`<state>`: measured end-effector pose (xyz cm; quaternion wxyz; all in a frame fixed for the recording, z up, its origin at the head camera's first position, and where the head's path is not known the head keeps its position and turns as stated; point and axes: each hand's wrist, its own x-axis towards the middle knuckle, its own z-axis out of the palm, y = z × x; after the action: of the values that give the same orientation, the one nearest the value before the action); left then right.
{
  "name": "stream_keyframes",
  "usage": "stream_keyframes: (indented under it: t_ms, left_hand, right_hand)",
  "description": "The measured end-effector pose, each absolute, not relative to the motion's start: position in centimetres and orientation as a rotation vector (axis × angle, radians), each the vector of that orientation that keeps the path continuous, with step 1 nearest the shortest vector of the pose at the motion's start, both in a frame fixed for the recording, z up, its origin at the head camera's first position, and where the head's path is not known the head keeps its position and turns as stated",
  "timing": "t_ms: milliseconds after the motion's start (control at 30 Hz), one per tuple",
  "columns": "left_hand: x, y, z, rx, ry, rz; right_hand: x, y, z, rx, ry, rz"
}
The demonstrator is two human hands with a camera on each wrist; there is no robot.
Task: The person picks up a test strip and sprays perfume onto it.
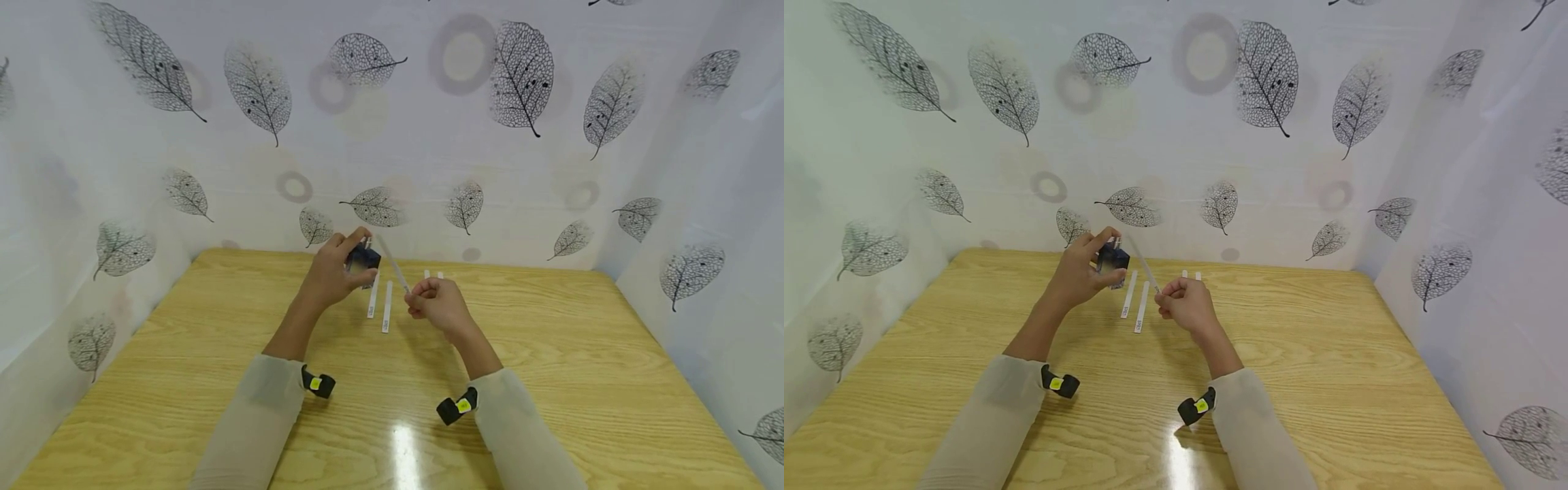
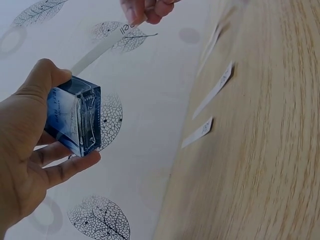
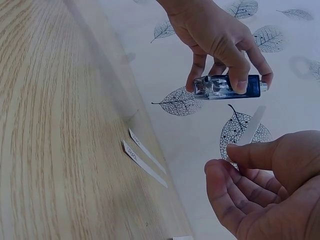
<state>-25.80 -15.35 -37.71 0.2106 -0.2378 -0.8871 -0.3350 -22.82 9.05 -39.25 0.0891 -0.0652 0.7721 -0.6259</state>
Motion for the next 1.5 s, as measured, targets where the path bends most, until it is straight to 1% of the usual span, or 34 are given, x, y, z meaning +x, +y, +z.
stream_keyframes:
  t_ms: [933, 1500]
  left_hand:
    - [-25.72, -15.56, -37.60, -0.639, -2.580, -0.894]
    - [-25.56, -15.45, -37.26, -0.642, -2.531, -0.887]
  right_hand:
    - [-22.74, 9.16, -38.95, -0.224, 2.294, -1.807]
    - [-23.08, 9.52, -39.12, -0.159, 2.287, -1.858]
